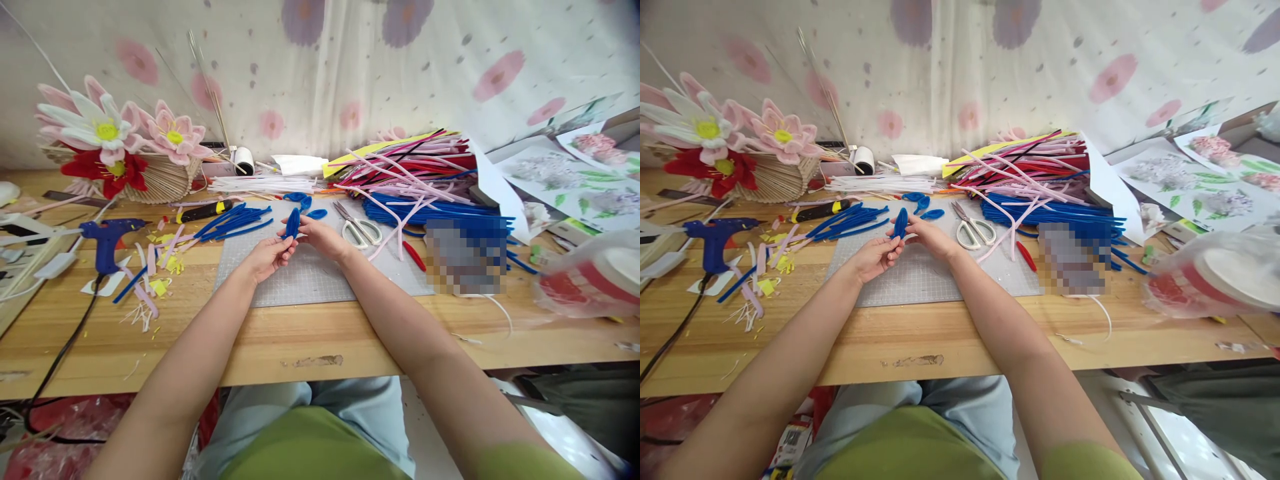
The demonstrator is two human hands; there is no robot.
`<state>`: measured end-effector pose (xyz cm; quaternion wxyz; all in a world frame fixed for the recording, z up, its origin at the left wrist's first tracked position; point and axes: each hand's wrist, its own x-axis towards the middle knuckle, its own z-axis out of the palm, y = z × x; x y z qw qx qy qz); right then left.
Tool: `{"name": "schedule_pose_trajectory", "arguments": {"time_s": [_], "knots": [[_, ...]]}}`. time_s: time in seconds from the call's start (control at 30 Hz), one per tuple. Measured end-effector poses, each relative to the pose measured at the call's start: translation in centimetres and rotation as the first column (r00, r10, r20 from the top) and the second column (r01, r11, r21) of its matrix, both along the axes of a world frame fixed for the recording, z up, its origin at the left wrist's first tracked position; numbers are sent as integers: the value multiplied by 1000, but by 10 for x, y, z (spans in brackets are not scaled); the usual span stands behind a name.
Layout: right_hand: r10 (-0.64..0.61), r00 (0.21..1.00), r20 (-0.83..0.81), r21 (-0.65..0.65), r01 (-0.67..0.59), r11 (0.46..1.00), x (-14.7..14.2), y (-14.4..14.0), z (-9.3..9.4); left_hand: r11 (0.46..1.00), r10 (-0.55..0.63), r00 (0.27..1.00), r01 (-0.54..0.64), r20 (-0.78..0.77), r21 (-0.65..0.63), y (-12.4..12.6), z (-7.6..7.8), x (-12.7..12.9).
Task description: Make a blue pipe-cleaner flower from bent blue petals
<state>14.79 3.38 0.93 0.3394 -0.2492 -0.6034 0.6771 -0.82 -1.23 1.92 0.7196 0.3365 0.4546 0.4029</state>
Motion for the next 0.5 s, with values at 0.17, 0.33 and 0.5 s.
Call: {"name": "schedule_pose_trajectory", "arguments": {"time_s": [0.17,0.33,0.5], "knots": [[-137,986,93,241,111,964,-4,3,-5,999,21,999,-19,-48,47,0,-4,3],[-251,952,172,370,174,913,-5,8,-13,983,135,964,-101,-228,155,0,-8,15],[-178,979,104,234,150,961,-4,11,-17,963,177,896,-73,-407,258,2,-16,18]]}}
